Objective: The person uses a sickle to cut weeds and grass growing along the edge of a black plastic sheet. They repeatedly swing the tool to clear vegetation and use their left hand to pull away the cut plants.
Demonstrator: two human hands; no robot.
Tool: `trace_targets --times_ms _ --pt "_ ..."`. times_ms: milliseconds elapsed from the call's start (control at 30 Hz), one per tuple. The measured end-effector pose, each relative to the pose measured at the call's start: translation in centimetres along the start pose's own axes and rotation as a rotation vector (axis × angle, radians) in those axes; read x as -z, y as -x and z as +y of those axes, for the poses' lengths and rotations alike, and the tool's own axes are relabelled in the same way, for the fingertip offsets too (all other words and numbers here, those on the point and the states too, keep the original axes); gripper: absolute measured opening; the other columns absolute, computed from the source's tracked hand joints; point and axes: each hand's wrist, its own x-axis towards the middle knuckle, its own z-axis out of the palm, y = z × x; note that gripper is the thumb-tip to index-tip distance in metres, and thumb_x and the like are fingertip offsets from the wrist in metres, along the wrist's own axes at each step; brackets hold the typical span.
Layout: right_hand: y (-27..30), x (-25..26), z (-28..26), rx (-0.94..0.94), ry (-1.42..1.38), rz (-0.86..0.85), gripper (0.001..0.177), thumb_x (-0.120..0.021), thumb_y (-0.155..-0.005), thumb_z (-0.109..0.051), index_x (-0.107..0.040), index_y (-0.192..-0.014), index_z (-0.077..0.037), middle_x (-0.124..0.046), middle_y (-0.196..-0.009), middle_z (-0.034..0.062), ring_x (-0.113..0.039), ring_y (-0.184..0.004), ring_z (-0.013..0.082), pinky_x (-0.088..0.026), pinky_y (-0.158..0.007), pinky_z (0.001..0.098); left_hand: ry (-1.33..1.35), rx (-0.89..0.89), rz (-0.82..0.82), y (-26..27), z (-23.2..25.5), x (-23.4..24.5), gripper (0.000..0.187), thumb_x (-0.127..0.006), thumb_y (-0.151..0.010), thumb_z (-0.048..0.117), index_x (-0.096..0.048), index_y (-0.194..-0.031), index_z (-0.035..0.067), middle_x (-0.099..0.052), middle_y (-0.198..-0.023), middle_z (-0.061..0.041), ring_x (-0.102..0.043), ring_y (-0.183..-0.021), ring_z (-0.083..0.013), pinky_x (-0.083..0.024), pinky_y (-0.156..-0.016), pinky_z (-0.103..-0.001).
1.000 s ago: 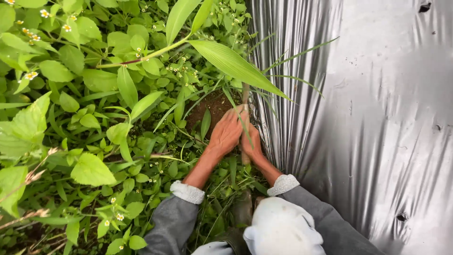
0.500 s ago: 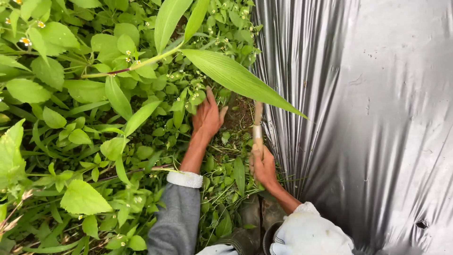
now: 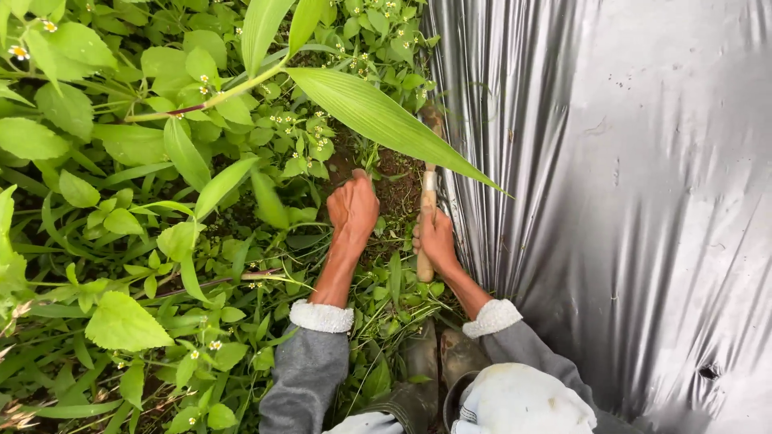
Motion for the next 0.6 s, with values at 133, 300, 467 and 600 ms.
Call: trace_targets --times_ms 133,300,467,600 --pt "1.6 1.0 0.3 -0.121 0.008 -0.083 0.045 -0.032 -0.113 -0.036 -0.054 -0.089 -0.004 -0.055 -0.056 0.0033 -0.053 -0.038 0.0117 -0.051 -0.032 0.0276 0.114 -0.011 -0.002 0.7 0.5 2.4 0.029 -0.040 -0.108 0.015 -0.063 -0.107 -0.002 -0.068 -0.065 -0.014 -0.072 -0.058 -0.0269 -0.057 -0.059 -0.043" --pt "1.8 1.5 1.3 -0.205 0.020 -0.097 0.050 -0.030 -0.112 -0.039 -0.053 -0.087 -0.002 -0.052 -0.055 0.0082 -0.050 -0.037 0.0157 -0.047 -0.032 0.0331 0.193 -0.033 -0.005 0.9 0.4 2.4 0.028 -0.039 -0.107 0.014 -0.061 -0.099 0.000 -0.067 -0.064 -0.015 -0.072 -0.058 -0.0312 -0.056 -0.060 -0.046" --pt "1.9 -0.1 -1.3 -0.112 0.072 -0.199 0.050 -0.037 -0.111 -0.040 -0.053 -0.076 -0.008 -0.051 -0.048 0.0051 -0.051 -0.034 0.0131 -0.047 -0.031 0.0289 0.280 0.006 0.007 1.1 0.1 4.3 0.031 -0.037 -0.110 0.011 -0.063 -0.103 -0.002 -0.065 -0.063 -0.014 -0.070 -0.058 -0.0295 -0.058 -0.064 -0.045" --pt "6.6 3.8 3.3 -0.174 0.159 -0.282 0.051 -0.036 -0.113 -0.035 -0.055 -0.075 -0.007 -0.050 -0.048 0.0067 -0.045 -0.037 0.0112 -0.044 -0.035 0.0265 0.310 0.053 -0.004 2.2 -2.2 4.3 0.031 -0.036 -0.110 0.018 -0.060 -0.100 0.001 -0.068 -0.066 -0.021 -0.074 -0.067 -0.0388 -0.058 -0.066 -0.053"
